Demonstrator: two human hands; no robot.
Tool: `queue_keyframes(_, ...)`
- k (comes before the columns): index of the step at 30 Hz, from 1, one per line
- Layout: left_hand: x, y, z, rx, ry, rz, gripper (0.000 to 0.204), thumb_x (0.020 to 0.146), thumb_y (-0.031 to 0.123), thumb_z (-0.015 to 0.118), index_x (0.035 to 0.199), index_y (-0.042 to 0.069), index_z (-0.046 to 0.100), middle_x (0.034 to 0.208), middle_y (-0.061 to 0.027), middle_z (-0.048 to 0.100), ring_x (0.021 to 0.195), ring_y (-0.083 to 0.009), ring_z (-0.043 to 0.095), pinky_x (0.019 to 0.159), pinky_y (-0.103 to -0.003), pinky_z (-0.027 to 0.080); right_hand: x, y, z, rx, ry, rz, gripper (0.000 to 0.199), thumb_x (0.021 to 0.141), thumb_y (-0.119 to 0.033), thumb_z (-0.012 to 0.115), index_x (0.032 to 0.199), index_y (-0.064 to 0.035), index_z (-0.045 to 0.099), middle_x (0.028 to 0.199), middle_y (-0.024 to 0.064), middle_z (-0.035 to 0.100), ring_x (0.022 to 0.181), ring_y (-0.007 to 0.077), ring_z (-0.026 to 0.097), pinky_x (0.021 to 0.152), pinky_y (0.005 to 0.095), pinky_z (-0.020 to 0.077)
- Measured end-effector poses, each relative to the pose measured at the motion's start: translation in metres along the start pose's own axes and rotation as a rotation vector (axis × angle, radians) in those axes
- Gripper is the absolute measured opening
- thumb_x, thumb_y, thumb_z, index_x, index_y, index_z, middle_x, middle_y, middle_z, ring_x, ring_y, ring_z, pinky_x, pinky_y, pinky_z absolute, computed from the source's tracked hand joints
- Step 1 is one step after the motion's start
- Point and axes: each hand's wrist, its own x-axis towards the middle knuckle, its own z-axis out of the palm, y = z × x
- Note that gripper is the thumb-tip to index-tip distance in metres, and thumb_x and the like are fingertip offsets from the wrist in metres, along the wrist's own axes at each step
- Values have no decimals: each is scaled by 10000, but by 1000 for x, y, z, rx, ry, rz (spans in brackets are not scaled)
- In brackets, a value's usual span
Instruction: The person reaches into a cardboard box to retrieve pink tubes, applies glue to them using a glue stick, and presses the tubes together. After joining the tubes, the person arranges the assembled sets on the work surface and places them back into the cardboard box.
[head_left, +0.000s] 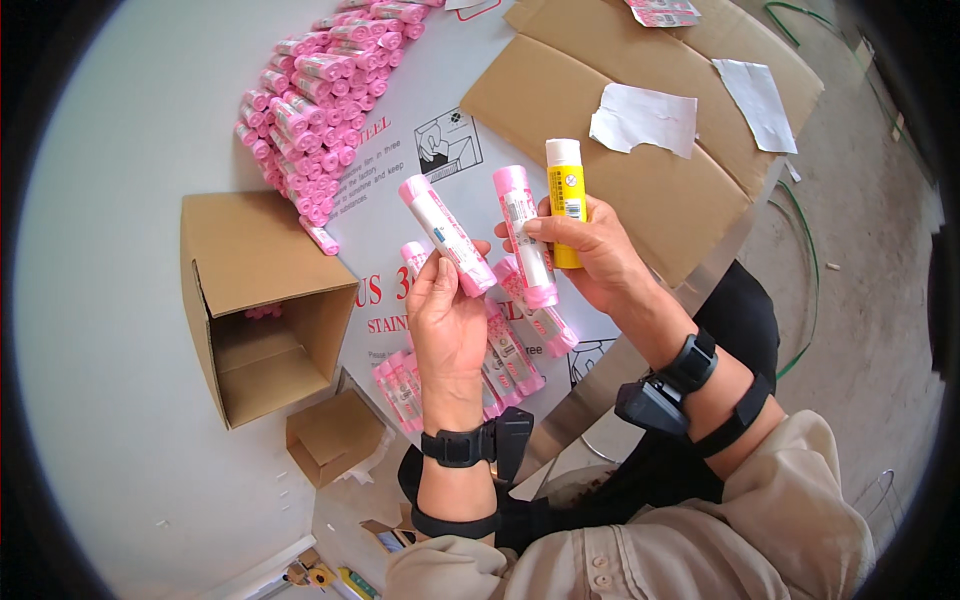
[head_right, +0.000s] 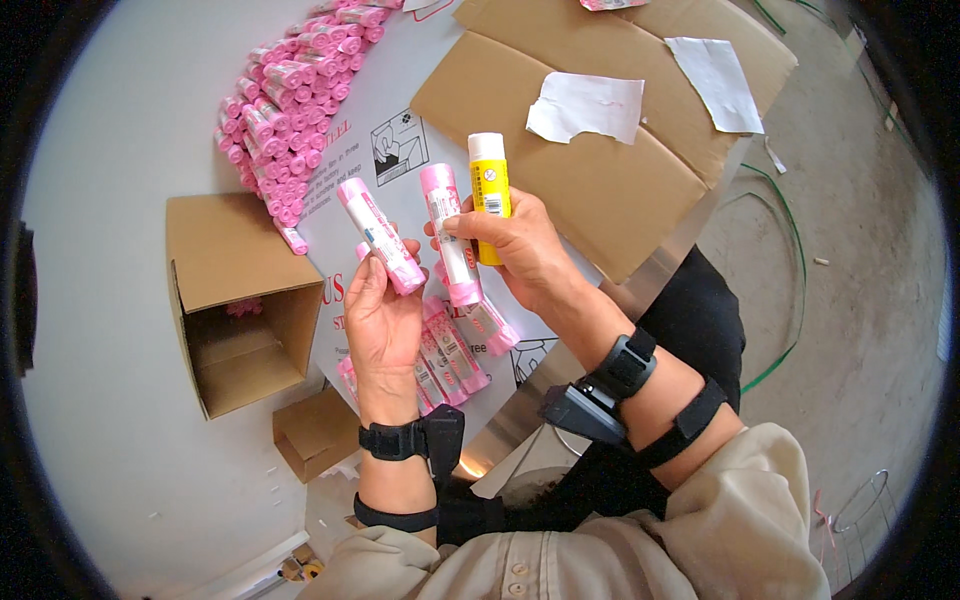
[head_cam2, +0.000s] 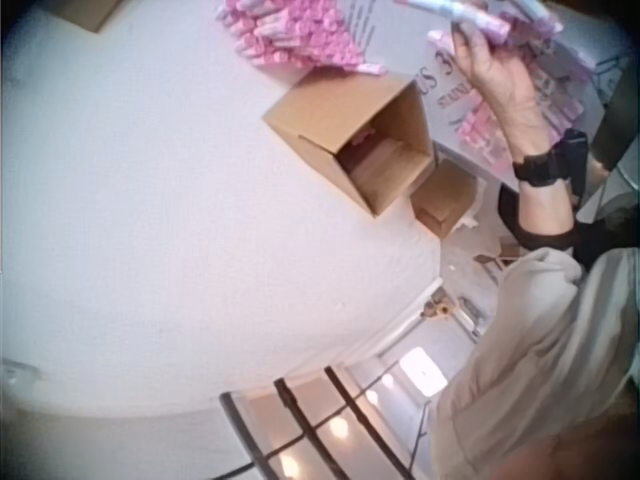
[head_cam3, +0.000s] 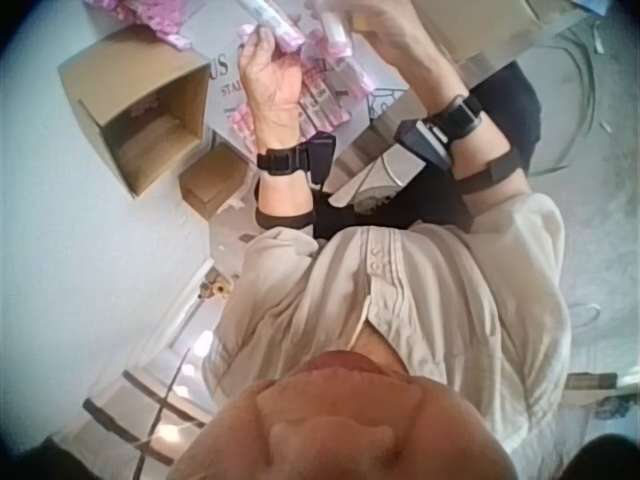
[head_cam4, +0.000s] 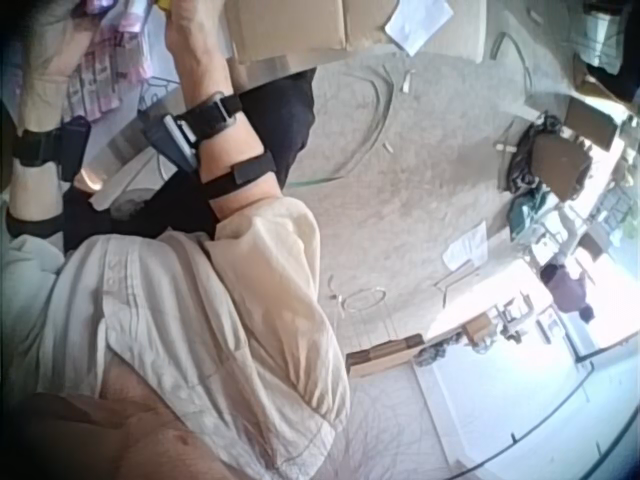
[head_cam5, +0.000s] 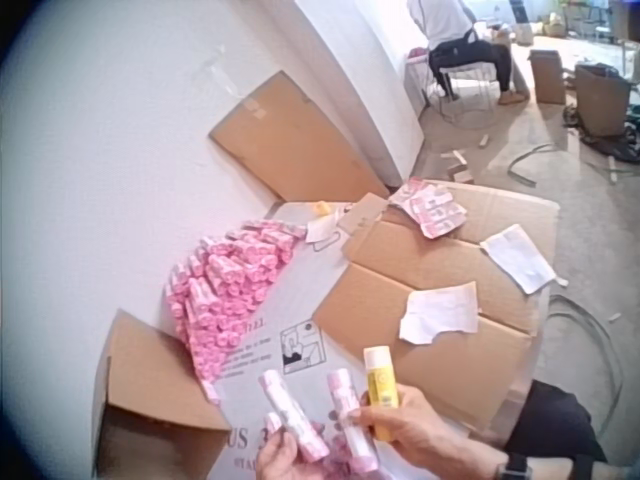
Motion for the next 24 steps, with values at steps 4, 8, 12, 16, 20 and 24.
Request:
queue_keyframes(4,3,-2,-6,-21,-3,-16,375,949,173,494,1250,-49,471,1071,-169,605,999,-230,569,882,-366,447,0,-3,-1,-27,-25,42,251,760,-31,689,901,-22,482,907,173,617,937,296,654,794,403,540)
queue_keyframes(8,11,-3,-18,-109,-8,-66,383,958,179,473,1257,-60,455,1053,-182,602,973,-234,567,855,-366,458,0,-2,-1,-34,-25,41,254,758,-35,692,899,-23,481,916,179,617,936,298,654,798,405,540)
queue_keyframes(12,20,-2,-23,-173,-59,-78,319,965,166,454,1186,-62,483,1036,-198,600,940,-243,575,828,-373,475,1,-2,-3,-33,-29,50,252,758,-33,689,899,-23,480,931,190,619,931,297,654,794,409,543)
queue_keyframes(16,27,0,-24,-55,-31,-41,283,967,155,452,1139,-64,506,1024,-200,605,909,-227,582,811,-361,474,2,0,-1,-14,-12,23,240,753,-52,698,900,-13,512,903,193,659,776,219,665,679,336,551)
queue_keyframes(20,36,1,-25,39,-19,-32,312,957,154,476,1181,-63,494,1033,-198,600,918,-228,578,829,-350,464,2,1,-1,-22,-6,16,237,755,-46,691,912,-4,519,913,196,655,787,226,665,693,348,553)
queue_keyframes(24,42,2,-21,197,49,-7,313,930,137,537,1168,-64,507,1024,-175,611,932,-201,580,820,-314,452,3,-3,-3,-44,-11,55,257,753,-39,683,911,-24,481,951,204,625,953,305,646,841,430,520)
